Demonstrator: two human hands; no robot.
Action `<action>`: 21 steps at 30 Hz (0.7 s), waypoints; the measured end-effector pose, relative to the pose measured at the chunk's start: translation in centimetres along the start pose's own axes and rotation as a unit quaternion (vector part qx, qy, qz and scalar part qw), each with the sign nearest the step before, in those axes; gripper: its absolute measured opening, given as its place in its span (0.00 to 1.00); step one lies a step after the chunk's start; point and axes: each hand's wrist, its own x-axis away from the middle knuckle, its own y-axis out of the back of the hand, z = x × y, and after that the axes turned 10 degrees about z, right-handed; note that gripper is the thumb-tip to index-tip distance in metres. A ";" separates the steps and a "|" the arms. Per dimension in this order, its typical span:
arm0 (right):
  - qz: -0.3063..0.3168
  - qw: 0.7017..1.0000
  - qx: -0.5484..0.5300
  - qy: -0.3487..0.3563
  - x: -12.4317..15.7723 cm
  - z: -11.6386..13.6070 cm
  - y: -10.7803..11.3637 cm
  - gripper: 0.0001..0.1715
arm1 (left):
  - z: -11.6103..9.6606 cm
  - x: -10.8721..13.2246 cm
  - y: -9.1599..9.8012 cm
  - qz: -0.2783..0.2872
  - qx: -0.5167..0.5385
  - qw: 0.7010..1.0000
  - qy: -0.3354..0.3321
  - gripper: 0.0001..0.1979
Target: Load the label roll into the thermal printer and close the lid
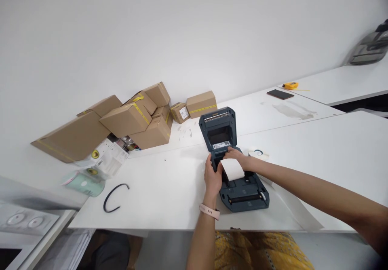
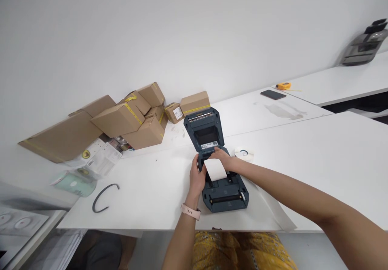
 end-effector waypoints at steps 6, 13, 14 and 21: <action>-0.024 1.000 0.001 0.003 -0.6 0.0 -0.5 0.19 | 0.5 -0.2 -0.1 0.007 0.021 1.000 -0.003 0.30; -0.106 0.993 -0.014 0.049 2.1 0.2 0.2 0.03 | 0.4 -0.2 0.0 0.007 0.017 1.000 -0.011 0.31; -0.121 0.991 -0.018 0.058 2.9 0.2 0.3 0.04 | 0.4 -0.2 0.0 0.007 0.016 1.000 -0.011 0.32; -0.206 0.969 -0.063 0.125 9.4 1.0 -1.2 0.28 | 0.2 -0.1 0.0 0.003 0.010 1.000 -0.005 0.33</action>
